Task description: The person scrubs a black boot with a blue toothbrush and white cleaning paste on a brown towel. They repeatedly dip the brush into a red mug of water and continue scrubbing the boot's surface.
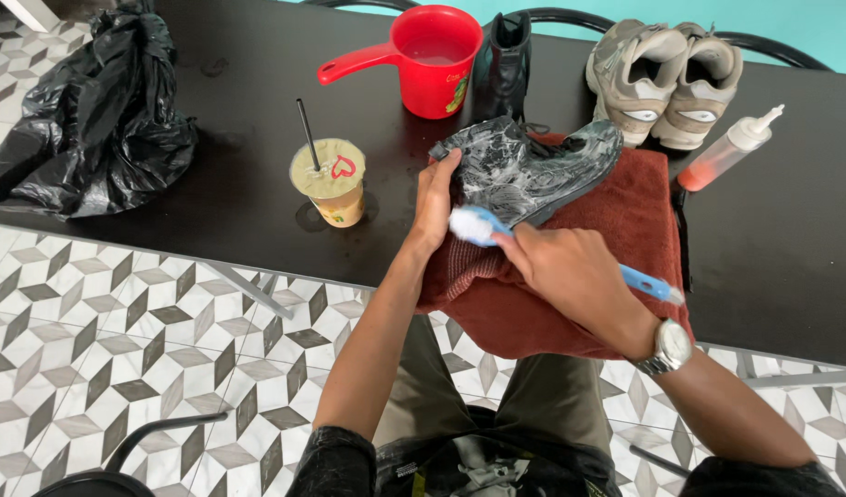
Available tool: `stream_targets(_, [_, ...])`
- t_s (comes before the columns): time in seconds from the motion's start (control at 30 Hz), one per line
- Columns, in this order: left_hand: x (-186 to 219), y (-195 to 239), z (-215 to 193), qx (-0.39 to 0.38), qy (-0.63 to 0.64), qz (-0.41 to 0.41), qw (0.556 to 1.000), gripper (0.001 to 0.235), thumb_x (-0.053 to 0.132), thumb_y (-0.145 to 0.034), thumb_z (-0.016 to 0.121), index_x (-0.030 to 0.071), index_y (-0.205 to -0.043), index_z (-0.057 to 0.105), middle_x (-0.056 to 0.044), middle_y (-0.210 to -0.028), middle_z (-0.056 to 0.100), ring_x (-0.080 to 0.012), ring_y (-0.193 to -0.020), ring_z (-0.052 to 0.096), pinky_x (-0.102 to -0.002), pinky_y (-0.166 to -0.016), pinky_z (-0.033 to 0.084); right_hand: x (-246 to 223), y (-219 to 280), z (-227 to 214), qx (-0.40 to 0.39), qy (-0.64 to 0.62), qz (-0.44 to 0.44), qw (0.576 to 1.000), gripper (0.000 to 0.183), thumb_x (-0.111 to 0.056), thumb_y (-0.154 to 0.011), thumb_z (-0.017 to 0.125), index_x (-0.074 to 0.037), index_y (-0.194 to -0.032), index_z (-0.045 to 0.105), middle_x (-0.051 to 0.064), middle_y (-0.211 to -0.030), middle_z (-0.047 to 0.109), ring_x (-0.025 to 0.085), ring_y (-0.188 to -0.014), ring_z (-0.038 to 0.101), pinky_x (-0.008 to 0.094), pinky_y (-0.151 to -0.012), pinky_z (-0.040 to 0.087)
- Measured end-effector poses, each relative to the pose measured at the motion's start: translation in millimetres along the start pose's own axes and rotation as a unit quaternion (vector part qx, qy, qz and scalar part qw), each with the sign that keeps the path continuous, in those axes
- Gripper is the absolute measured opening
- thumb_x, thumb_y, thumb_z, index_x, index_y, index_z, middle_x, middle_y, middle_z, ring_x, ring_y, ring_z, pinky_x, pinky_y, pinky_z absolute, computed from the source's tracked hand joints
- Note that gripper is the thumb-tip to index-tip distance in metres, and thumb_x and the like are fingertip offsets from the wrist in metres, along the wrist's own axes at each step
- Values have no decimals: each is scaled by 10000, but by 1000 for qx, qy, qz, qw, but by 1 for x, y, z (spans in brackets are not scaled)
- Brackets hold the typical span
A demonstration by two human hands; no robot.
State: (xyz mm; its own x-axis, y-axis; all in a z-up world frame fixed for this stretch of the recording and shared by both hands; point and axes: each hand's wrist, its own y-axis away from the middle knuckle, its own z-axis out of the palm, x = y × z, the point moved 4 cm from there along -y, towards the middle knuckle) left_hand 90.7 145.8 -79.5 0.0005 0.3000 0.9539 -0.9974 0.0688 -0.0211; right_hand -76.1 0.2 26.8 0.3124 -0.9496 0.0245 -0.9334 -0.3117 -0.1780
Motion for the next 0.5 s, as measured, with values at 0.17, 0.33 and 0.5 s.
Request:
stream_targets(0.17, [8,15,-3,4,-22,-2,1000,540,570,-983,701,34,-1019,759,-85,-972,647,-226,-915,651,-420,-825,585,-3,5,2,-9,34,-9,999,481,-492,-1164,396,-143,-907,605,140,-651,705,423,-681,763,577,-657,600])
stream_targets(0.33, [-6,-10,4,-14,27,-7,1000,515,565,-972,697,68,-853,639,-151,-578,570,-292,-438,620,-393,-348,481,-5,11,0,-58,62,-20,996,491,-486,-1167,373,-160,-897,621,122,-666,735,399,-684,785,549,-681,620])
stream_targets(0.5, [-14,7,2,-24,-36,-9,999,796,659,-996,660,-70,-1313,684,-289,-1361,639,-380,-1334,584,-527,-1155,433,-2,4,6,-37,44,-17,998,498,-510,-1156,390,-142,-914,624,151,-662,718,453,-692,769,598,-664,603])
